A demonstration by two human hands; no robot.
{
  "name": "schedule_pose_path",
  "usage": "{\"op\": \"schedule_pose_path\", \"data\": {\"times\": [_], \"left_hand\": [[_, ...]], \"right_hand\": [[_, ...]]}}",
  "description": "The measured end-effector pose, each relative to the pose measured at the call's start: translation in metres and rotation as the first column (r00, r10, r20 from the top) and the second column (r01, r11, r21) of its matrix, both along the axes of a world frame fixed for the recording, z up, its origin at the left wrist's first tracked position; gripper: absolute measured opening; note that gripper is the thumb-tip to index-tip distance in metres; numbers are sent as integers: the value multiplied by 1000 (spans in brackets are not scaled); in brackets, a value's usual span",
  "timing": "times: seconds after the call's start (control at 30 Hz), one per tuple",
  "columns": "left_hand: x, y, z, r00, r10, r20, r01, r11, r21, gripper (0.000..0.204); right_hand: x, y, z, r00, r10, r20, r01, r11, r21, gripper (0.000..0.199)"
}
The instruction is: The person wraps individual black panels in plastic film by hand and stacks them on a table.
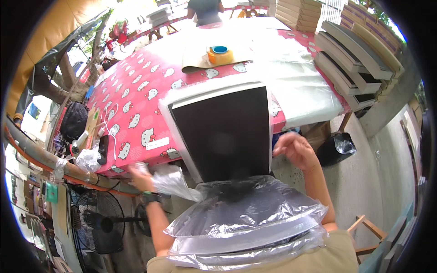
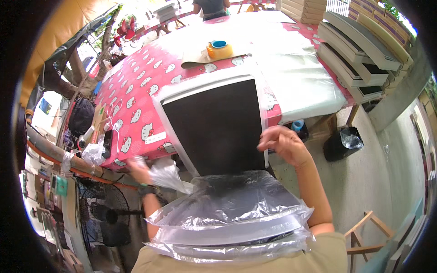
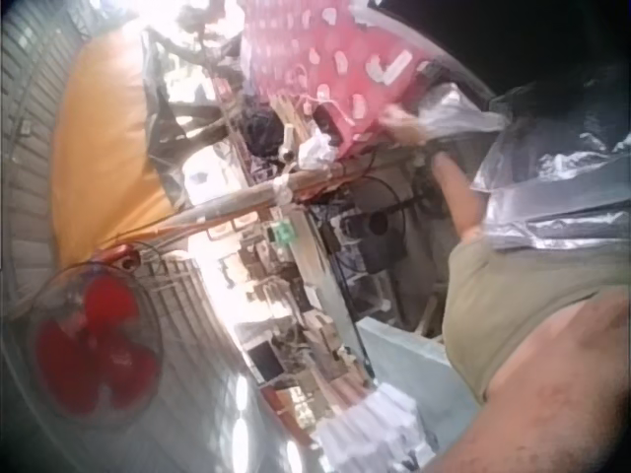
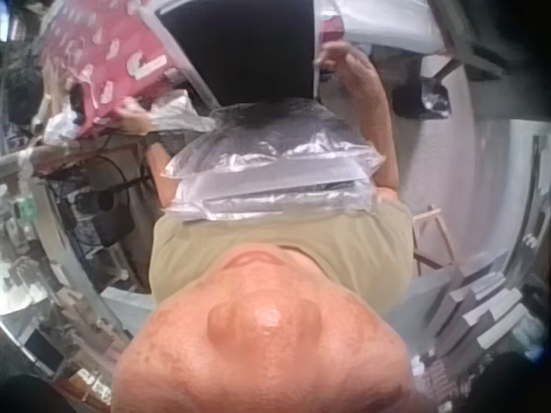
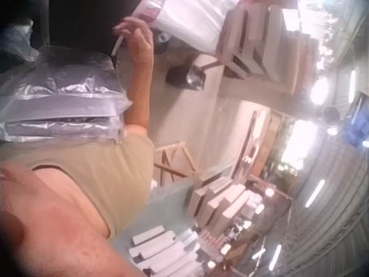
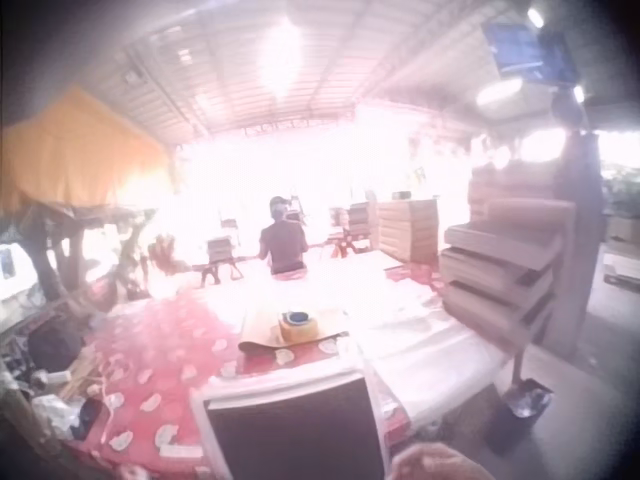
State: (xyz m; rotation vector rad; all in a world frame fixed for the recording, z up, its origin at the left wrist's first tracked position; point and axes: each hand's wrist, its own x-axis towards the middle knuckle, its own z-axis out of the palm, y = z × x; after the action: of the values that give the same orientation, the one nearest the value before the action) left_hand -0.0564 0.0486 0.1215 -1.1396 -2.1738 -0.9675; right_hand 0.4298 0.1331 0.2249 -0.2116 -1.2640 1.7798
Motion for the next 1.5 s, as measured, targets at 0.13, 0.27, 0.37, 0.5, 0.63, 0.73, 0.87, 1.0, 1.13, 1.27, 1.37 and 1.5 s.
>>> {"op": "schedule_pose_path", "data": {"times": [0.13,0.27,0.37,0.5,0.63,0.73,0.87,1.0,1.13,1.27,1.37,1.5], "left_hand": [[9,-7,173,936,46,-350,165,819,549,32],[88,-8,229,635,-749,186,281,449,848,28],[116,18,213,-371,-887,276,344,144,928,41],[189,47,193,-726,-601,332,361,78,929,58],[228,50,172,-690,-570,446,417,190,889,56],[227,50,164,-519,-623,586,645,164,746,53],[226,44,157,-211,-639,740,683,445,579,31],[233,45,153,-232,-772,592,497,429,754,17],[235,43,165,-553,-603,575,432,382,817,16],[231,47,149,-601,-554,576,417,397,818,20],[228,46,142,-603,-593,534,359,397,845,21],[240,28,174,-767,-405,497,194,592,782,33]], "right_hand": [[-40,-9,-26,495,790,362,-867,476,146,43],[-46,-20,-148,445,388,807,-621,783,-34,42],[-56,1,-131,141,361,922,-601,771,-210,40],[-86,22,-3,653,-220,725,-176,887,427,23],[-113,6,66,920,-257,296,121,905,408,15],[-112,5,65,900,-287,329,190,936,297,18],[-110,2,61,850,-416,322,355,906,231,14],[-112,-1,54,773,-559,299,434,811,393,12],[-111,-5,56,728,-603,327,427,772,471,12],[-115,-11,54,680,-676,284,467,699,542,11],[-117,-13,52,630,-716,300,426,642,638,11],[-109,-1,53,616,-710,342,482,682,550,18]]}}
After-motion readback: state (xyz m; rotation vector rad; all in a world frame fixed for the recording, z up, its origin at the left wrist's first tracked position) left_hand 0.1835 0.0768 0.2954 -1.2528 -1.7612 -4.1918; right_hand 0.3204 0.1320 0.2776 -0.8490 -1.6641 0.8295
